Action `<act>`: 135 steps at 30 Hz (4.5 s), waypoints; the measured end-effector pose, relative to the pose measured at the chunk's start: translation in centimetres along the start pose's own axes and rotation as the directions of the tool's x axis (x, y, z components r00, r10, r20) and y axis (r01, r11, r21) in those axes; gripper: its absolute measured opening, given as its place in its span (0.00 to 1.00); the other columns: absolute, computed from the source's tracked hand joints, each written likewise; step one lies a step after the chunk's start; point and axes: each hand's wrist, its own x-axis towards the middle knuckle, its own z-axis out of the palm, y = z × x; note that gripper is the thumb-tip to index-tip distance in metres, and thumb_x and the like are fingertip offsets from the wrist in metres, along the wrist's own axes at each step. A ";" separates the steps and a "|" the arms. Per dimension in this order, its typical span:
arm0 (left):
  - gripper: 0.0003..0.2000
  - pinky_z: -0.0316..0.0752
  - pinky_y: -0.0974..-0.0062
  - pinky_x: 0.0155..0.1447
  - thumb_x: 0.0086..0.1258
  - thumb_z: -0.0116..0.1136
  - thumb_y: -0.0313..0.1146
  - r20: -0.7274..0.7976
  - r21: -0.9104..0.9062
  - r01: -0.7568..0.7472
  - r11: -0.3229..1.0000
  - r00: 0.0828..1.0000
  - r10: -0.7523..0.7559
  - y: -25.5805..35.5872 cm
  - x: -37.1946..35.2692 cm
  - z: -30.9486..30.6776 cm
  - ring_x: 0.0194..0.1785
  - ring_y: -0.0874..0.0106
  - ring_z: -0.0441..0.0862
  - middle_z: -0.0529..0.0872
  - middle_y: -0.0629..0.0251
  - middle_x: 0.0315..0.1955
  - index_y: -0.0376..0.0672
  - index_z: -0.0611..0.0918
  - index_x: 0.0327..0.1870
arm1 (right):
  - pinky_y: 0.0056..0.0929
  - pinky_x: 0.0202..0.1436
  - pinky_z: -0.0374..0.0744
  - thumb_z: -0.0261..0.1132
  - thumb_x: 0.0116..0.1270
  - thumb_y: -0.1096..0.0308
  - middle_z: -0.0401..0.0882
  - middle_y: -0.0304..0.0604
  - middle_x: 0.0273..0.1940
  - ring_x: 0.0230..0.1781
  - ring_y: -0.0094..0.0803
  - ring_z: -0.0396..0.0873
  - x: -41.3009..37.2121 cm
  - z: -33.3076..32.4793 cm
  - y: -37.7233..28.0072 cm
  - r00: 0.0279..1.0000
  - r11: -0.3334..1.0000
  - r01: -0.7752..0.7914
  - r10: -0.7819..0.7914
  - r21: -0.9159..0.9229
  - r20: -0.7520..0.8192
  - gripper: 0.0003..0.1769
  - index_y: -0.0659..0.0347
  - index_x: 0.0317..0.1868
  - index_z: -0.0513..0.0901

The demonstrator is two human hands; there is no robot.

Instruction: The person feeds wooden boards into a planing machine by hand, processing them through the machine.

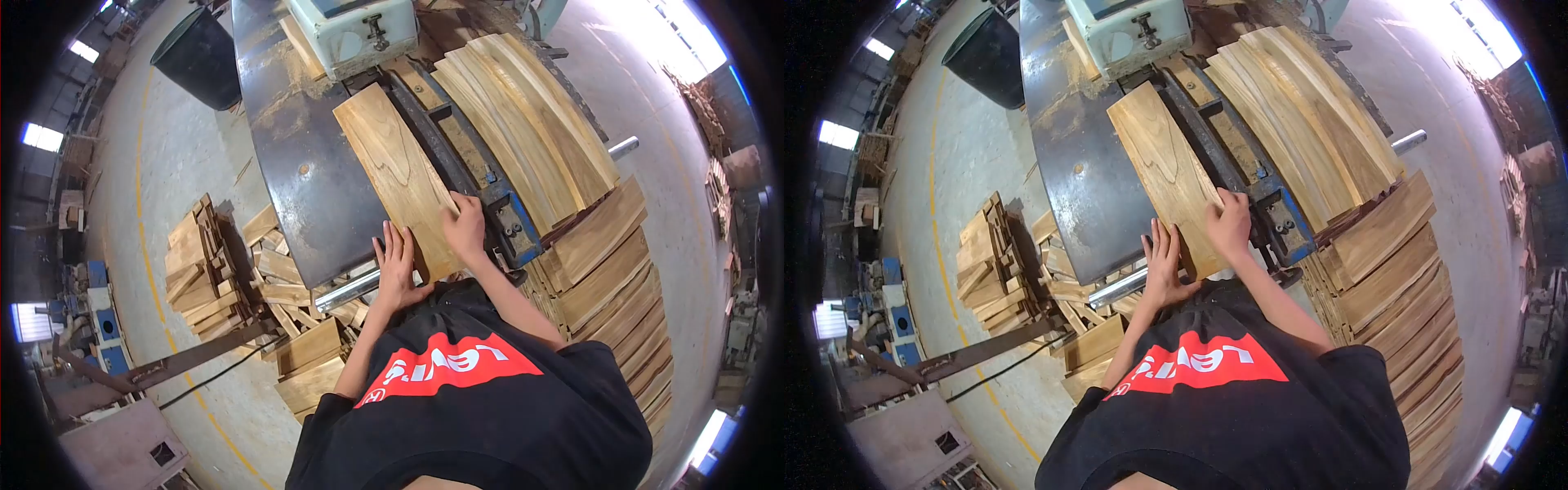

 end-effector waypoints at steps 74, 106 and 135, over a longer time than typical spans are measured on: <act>0.79 0.40 0.36 0.88 0.37 0.91 0.51 -0.124 -0.008 0.180 0.984 0.976 -0.180 3.4 0.8 0.8 0.91 0.38 0.40 0.51 0.31 0.86 0.26 0.46 0.87 | 0.39 0.61 0.87 0.63 0.84 0.51 0.91 0.54 0.57 0.53 0.42 0.91 4.5 0.5 2.0 0.570 0.194 -0.814 0.078 0.548 0.818 0.28 0.69 0.66 0.84; 0.60 0.49 0.45 0.89 0.52 0.80 0.54 -0.094 0.140 -0.037 0.989 0.994 0.050 -10.2 20.9 -1.6 0.90 0.44 0.50 0.64 0.34 0.82 0.25 0.62 0.83 | 0.44 0.75 0.79 0.67 0.74 0.69 0.85 0.51 0.67 0.74 0.48 0.79 16.7 11.0 -2.5 0.832 0.824 0.554 -0.551 0.117 -0.064 0.13 0.62 0.56 0.89; 0.36 0.65 0.50 0.83 0.66 0.81 0.42 -0.615 0.005 -0.122 0.993 0.783 0.099 -13.8 23.5 -1.6 0.84 0.41 0.66 0.76 0.35 0.74 0.31 0.79 0.70 | 0.55 0.79 0.72 0.87 0.35 0.28 0.75 0.65 0.74 0.75 0.58 0.74 17.1 -19.9 4.9 0.989 0.875 -0.143 0.107 -0.463 -0.103 0.71 0.55 0.81 0.75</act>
